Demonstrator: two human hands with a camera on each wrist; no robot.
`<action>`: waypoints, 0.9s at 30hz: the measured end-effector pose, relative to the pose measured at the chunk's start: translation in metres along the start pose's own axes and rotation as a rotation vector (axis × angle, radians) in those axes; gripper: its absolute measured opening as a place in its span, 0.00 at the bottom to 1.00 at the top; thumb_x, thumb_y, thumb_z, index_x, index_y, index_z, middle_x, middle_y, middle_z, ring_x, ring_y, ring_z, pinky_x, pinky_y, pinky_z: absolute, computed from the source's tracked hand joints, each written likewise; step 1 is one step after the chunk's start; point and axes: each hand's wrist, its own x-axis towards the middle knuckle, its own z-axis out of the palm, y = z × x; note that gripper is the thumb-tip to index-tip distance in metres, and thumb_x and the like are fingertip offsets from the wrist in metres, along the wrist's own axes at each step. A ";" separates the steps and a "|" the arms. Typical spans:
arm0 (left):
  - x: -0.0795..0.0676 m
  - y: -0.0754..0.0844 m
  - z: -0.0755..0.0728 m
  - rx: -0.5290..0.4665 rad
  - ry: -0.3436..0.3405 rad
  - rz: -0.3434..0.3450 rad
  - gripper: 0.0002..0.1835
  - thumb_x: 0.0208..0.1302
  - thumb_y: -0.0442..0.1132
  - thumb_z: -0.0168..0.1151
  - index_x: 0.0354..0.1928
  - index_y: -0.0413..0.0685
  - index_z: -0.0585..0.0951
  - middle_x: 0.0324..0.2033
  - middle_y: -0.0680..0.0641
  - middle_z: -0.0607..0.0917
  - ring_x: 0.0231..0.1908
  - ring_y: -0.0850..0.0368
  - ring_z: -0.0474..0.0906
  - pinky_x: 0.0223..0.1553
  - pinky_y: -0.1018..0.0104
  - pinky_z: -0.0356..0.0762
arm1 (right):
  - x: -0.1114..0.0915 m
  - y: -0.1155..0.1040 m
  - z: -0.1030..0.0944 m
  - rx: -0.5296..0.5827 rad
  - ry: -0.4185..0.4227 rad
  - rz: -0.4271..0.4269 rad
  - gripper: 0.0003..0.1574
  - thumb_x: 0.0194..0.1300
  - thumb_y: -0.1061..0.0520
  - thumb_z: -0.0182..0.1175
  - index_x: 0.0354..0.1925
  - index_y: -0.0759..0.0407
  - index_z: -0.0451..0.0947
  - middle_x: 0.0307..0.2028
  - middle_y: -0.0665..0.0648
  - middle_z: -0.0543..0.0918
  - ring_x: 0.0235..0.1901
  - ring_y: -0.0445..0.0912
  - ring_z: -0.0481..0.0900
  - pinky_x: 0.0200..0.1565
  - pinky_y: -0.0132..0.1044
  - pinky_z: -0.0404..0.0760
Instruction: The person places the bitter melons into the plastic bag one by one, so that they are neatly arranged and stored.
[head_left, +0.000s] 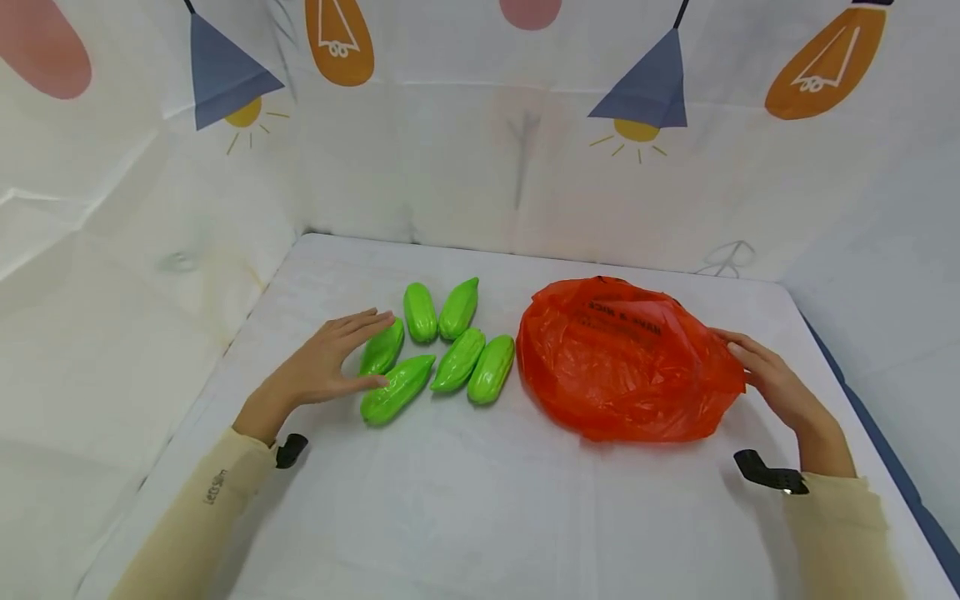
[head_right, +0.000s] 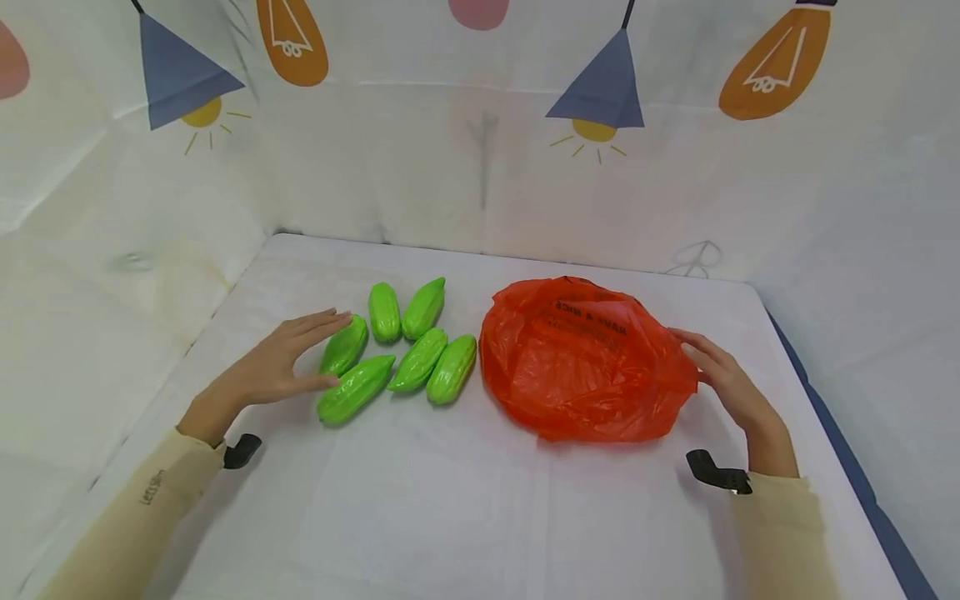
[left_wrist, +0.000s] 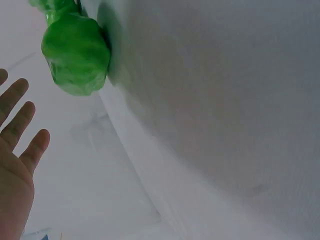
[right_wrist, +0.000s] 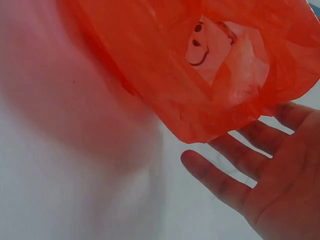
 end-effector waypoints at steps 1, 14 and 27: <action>0.001 0.002 0.002 -0.019 -0.019 0.010 0.48 0.53 0.61 0.70 0.73 0.53 0.64 0.72 0.45 0.65 0.73 0.42 0.57 0.68 0.37 0.55 | 0.001 0.001 0.000 0.019 -0.006 -0.005 0.30 0.79 0.51 0.35 0.73 0.60 0.57 0.57 0.30 0.72 0.51 0.27 0.73 0.47 0.21 0.74; -0.002 0.009 0.017 -0.158 -0.132 0.103 0.60 0.35 0.61 0.80 0.73 0.53 0.64 0.72 0.43 0.66 0.74 0.38 0.52 0.67 0.36 0.47 | 0.007 0.019 0.005 0.360 -0.024 -0.025 0.28 0.79 0.56 0.35 0.72 0.50 0.61 0.54 0.39 0.79 0.47 0.33 0.80 0.47 0.24 0.80; -0.004 0.011 0.024 -0.117 -0.151 0.128 0.57 0.34 0.61 0.81 0.71 0.54 0.69 0.69 0.48 0.71 0.74 0.38 0.49 0.64 0.37 0.48 | 0.009 0.030 0.009 0.528 -0.030 -0.044 0.27 0.78 0.56 0.30 0.62 0.44 0.71 0.47 0.43 0.83 0.42 0.35 0.82 0.45 0.27 0.81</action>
